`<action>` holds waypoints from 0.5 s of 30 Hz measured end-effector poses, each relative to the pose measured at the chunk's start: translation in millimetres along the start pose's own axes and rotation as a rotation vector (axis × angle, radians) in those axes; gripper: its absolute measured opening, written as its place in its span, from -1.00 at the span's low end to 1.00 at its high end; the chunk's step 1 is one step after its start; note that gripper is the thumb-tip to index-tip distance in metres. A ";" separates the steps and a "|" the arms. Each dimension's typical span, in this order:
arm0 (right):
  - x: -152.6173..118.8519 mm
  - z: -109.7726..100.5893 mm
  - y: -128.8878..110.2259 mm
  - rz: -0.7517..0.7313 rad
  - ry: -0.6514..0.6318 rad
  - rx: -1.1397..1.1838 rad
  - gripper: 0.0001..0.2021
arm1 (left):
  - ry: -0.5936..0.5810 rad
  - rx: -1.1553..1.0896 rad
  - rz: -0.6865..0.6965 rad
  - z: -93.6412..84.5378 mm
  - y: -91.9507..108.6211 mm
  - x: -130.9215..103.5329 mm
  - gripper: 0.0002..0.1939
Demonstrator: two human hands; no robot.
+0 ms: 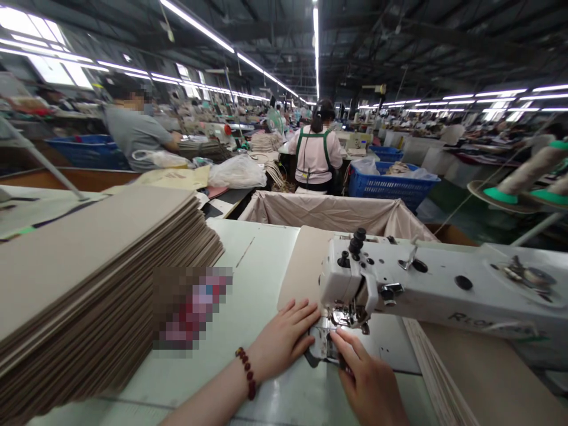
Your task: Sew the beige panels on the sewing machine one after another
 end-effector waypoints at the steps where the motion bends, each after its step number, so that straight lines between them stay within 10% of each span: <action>1: 0.0 0.4 0.3 -0.001 -0.002 0.004 -0.32 | 0.007 0.002 0.000 0.6 -0.2 0.2 -0.46; 15: 0.6 1.2 1.7 0.002 0.009 -0.009 -0.32 | 0.025 0.019 0.025 2.0 0.4 0.0 -0.45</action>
Point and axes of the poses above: each hand's wrist, its own x-axis towards the middle knuckle, its own z-axis out of the palm, y = z × x, the point moved 4 cm from there along x, towards the middle knuckle, and after that the axes turned 3 degrees about -x, right-handed, at the moved point
